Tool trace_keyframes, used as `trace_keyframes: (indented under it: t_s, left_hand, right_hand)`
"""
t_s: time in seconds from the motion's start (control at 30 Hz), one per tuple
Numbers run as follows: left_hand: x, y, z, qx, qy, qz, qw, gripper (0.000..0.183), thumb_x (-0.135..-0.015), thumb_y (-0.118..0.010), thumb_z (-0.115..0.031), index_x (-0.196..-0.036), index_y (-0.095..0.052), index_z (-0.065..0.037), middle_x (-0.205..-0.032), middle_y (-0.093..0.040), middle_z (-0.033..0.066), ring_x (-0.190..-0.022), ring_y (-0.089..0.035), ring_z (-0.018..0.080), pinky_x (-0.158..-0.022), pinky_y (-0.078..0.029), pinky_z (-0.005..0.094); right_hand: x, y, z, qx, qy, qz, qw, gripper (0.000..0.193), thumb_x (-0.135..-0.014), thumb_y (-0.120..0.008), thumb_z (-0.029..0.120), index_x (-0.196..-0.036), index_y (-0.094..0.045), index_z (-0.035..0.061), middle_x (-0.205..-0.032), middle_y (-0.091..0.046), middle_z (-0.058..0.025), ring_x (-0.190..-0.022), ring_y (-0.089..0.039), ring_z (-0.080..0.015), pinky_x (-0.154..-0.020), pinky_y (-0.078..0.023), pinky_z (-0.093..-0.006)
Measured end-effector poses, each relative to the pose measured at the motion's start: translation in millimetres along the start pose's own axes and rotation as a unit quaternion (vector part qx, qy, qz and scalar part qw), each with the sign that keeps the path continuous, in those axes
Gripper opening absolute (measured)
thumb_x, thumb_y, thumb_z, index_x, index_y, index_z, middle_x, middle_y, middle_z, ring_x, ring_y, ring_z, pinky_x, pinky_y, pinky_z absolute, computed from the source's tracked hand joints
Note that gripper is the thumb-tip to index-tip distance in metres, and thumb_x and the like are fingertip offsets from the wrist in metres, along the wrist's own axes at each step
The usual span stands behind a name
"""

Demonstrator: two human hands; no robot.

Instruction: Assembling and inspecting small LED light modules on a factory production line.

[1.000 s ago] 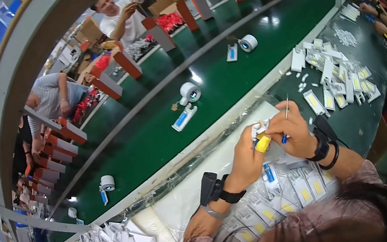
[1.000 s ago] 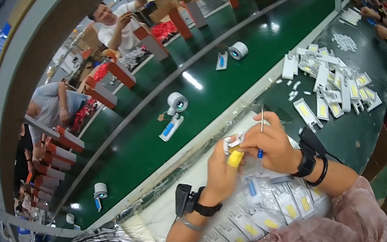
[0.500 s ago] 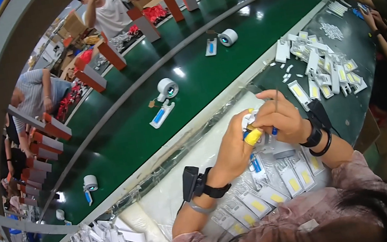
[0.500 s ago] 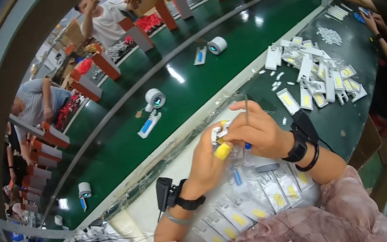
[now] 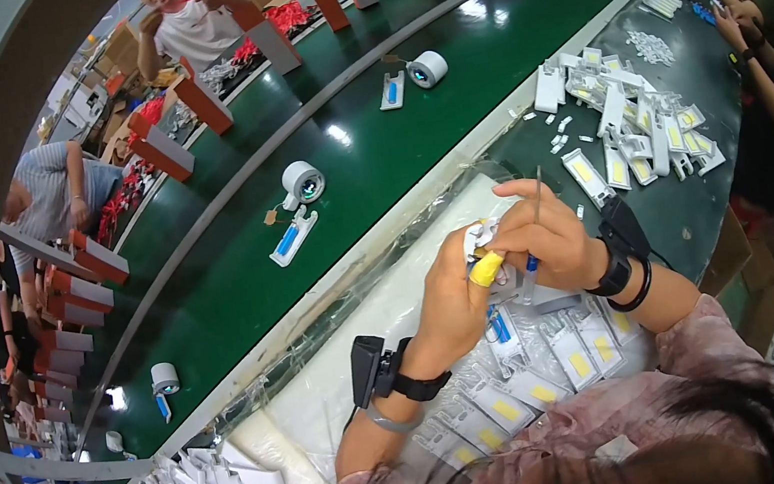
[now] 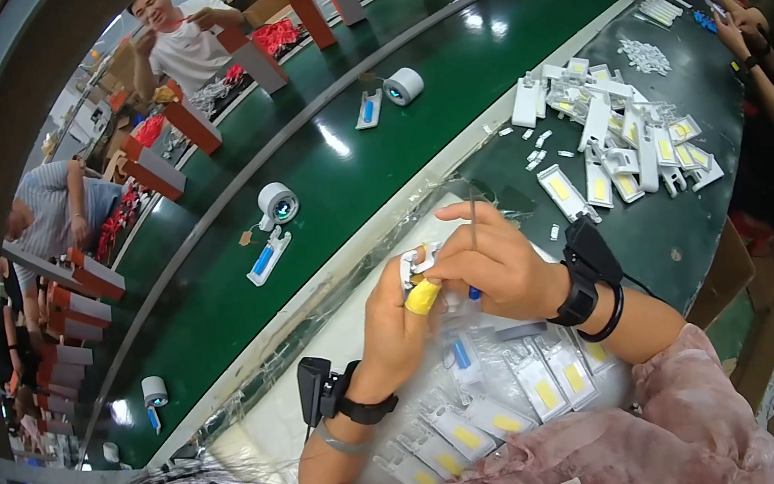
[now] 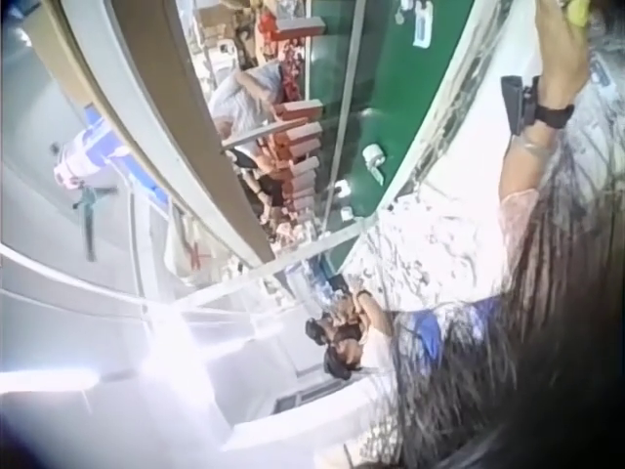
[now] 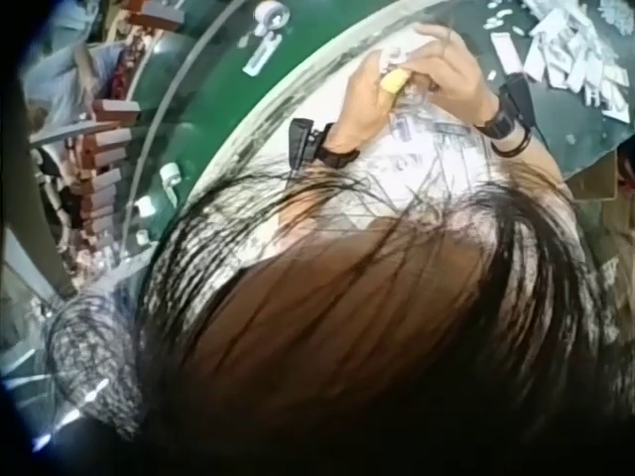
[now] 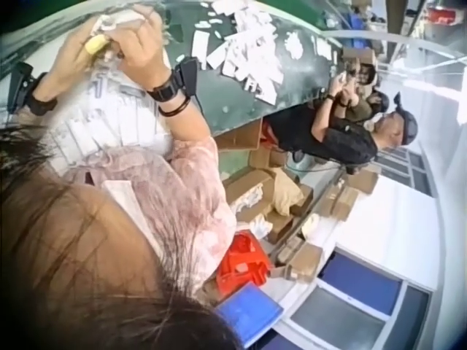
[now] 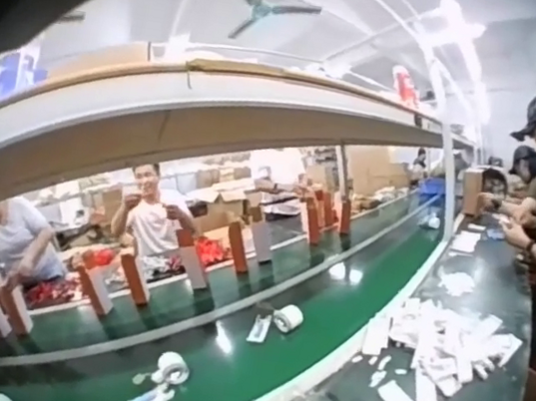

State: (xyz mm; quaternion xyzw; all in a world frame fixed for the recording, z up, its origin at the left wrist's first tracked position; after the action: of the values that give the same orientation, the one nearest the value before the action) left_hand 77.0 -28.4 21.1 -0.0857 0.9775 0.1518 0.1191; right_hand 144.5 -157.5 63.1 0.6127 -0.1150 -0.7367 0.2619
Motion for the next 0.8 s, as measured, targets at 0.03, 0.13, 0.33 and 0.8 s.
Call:
trace_keyframes:
  t_s: [0.03, 0.13, 0.33, 0.8]
  left_hand:
    - [1, -1, 0, -0.011, -0.025, -0.022, 0.999, 0.03, -0.097, -0.053, -0.015, -0.122, -0.049, 0.0, -0.084, -0.062, 0.0056, -0.068, -0.057, 0.0129, -0.062, -0.046, 0.026]
    - [1, -4, 9, -0.018, 0.023, -0.002, 1.0, 0.035, -0.091, -0.052, -0.005, -0.126, -0.048, 0.001, -0.11, -0.059, 0.0231, -0.097, -0.061, 0.0406, -0.084, -0.049, 0.0406]
    - [-4, 2, 6, -0.033, -0.004, 0.001, 0.999, 0.027, -0.094, -0.049, -0.008, -0.119, -0.051, 0.0, -0.092, -0.06, 0.0159, -0.081, -0.059, 0.028, -0.07, -0.048, 0.0349]
    - [26, 212, -31, -0.32, 0.12, -0.279, 0.897, 0.013, -0.095, -0.049, -0.015, -0.092, -0.055, -0.004, -0.073, -0.06, 0.0131, -0.058, -0.06, 0.0256, -0.057, -0.046, 0.0364]
  right_hand:
    - [1, 1, 1, 0.008, -0.007, 0.002, 1.0, 0.027, -0.067, -0.069, -0.007, -0.091, -0.065, 0.0039, -0.08, -0.061, -0.0043, -0.071, -0.061, -0.0194, -0.095, -0.047, -0.0502]
    - [5, -2, -2, 0.014, -0.019, 0.0, 1.0, 0.024, -0.067, -0.07, -0.007, -0.088, -0.063, 0.004, -0.08, -0.061, -0.0042, -0.071, -0.061, -0.0195, -0.095, -0.047, -0.05]
    - [-6, -3, 0, 0.008, -0.021, -0.001, 1.0, 0.022, -0.069, -0.072, -0.006, -0.086, -0.062, 0.0047, -0.074, -0.06, -0.0038, -0.067, -0.06, -0.0197, -0.094, -0.049, -0.0496]
    - [-2, -5, -8, 0.023, -0.023, 0.013, 0.999, 0.021, -0.071, -0.077, 0.001, -0.088, -0.065, 0.0055, -0.08, -0.065, -0.0054, -0.074, -0.062, -0.0216, -0.09, -0.047, -0.0467]
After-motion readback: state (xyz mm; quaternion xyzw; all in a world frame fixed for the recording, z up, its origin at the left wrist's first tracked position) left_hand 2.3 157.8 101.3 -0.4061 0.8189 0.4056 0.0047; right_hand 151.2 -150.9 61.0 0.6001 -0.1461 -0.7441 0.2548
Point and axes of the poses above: each hand's wrist, its own x-axis away from the middle knuckle, its own y-axis out of the back of the hand, z = x × y, the point moved 5 cm from there along -x, towards the middle knuckle
